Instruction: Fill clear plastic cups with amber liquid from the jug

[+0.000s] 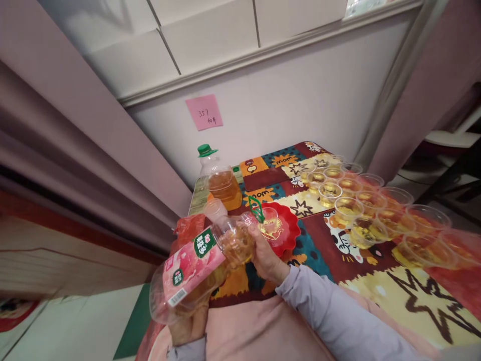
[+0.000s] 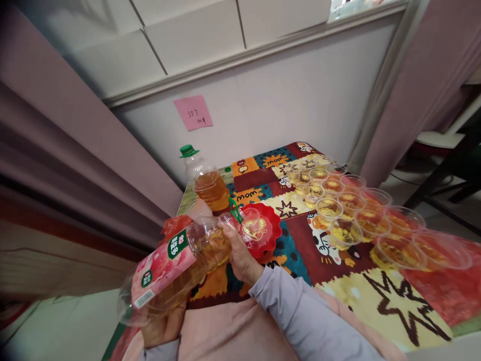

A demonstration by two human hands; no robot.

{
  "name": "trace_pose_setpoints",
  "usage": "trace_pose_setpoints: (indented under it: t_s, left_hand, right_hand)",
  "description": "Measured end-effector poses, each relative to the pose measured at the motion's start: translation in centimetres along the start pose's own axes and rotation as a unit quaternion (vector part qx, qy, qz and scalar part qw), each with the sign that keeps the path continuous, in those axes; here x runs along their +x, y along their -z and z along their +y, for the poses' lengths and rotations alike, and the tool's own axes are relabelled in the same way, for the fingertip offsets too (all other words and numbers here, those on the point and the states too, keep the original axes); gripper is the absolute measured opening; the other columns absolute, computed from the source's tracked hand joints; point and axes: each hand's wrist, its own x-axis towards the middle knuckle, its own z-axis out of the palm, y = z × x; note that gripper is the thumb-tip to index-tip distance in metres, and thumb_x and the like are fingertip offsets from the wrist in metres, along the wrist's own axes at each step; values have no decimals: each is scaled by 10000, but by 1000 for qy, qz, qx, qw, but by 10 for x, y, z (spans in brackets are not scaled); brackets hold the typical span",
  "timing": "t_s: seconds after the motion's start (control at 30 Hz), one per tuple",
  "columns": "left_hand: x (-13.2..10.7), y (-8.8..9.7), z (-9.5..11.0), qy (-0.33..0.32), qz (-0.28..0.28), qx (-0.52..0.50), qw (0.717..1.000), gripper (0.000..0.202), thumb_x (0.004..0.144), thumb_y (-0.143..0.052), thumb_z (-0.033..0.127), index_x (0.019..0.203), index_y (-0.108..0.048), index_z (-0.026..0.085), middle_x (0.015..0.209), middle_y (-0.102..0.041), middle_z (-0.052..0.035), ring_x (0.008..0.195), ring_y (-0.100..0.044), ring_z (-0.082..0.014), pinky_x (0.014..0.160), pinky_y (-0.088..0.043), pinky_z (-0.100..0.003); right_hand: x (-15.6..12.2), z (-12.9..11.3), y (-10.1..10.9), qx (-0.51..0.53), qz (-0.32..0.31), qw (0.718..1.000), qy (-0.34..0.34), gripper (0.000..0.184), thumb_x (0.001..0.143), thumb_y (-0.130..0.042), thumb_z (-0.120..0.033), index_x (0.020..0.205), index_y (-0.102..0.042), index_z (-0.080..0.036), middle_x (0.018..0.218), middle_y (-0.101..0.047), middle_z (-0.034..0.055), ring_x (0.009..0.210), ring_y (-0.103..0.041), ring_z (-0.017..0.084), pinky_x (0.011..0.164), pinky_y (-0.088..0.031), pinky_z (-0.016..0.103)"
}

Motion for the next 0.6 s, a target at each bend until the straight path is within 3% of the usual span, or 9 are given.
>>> trace_pose_setpoints:
  t_s: [0.23,0.47,0.6]
  left_hand:
    - [0,3,2,-7,-35,-11,999,474,960,-679,528,1388,-702,326,1342,-790,-81,1169,-777,-355,803,-695,-486]
    - [5,8,0,8,-55,-80,995,680,842,-831,518,1473,-652,338,1383,-777,-85,1190,-770,-371,886,-684,-525]
    - [6,6,0,-5,-65,-106,992,702,903,-788,402,1568,-566,347,1454,-739,-91,1198,-769,-357,957,-662,-540]
  right_hand:
    - [2,3,2,13,-1,1000,0,558,804,-802,-711,1096,-794,-235,1030,-849,47,1079,-781,295,967,-611,423]
    - [4,4,4,21,23,999,-21,600,753,-836,-721,1104,-766,-240,978,-843,33,1040,-792,293,914,-635,418]
    - [4,3,5,26,16,999,-26,586,777,-819,-713,1120,-756,-242,988,-843,37,1033,-796,287,883,-647,404]
